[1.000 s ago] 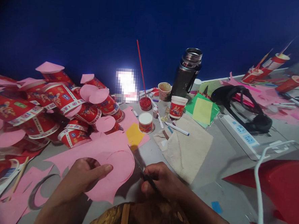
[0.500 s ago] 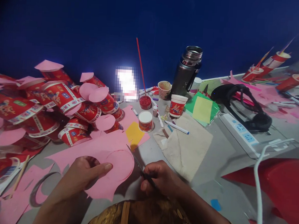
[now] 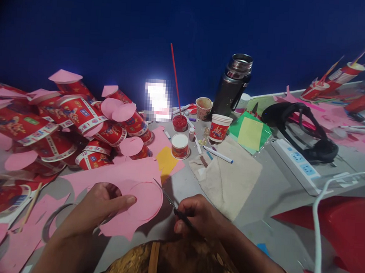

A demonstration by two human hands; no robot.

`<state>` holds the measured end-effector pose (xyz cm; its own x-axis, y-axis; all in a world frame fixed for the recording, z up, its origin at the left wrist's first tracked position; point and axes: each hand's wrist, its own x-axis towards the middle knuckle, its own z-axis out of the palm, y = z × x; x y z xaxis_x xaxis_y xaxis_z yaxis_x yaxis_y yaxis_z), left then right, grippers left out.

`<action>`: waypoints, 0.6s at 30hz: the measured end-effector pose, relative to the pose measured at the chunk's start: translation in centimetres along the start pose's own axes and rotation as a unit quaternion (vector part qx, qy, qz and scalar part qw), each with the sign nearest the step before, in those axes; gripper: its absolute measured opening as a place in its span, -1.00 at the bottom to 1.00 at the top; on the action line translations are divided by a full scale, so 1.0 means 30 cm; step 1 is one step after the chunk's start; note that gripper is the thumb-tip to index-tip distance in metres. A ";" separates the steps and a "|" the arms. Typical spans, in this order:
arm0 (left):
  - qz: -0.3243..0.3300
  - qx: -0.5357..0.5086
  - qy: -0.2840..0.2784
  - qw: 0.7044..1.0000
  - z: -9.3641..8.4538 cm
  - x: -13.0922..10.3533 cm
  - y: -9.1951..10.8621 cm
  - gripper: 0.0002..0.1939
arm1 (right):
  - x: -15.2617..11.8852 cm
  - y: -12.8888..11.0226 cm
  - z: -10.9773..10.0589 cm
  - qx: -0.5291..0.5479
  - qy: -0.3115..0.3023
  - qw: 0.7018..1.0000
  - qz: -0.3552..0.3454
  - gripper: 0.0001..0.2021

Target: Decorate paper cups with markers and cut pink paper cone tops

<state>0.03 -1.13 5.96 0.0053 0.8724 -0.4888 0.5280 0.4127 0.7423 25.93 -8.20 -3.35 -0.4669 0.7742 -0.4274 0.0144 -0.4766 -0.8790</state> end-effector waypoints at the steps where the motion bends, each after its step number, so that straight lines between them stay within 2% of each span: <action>1: 0.002 0.000 -0.007 1.000 -0.002 0.000 0.001 -0.57 | 0.000 0.000 -0.002 0.003 -0.003 1.000 0.000 -0.64; 4: -0.004 0.001 -0.023 1.000 -0.007 0.001 0.002 -0.57 | -0.001 0.000 -0.005 0.005 -0.008 1.000 -0.006 -0.66; 18: -0.003 0.023 -0.026 0.999 -0.024 0.003 -0.004 -0.58 | -0.001 0.012 -0.012 0.008 -0.023 1.000 0.001 -0.65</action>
<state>-0.66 -0.91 6.15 0.0460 0.8544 -0.5176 0.5672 0.4042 0.7176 26.28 -8.24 -3.72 -0.5068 0.7533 -0.4190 0.0007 -0.4857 -0.8741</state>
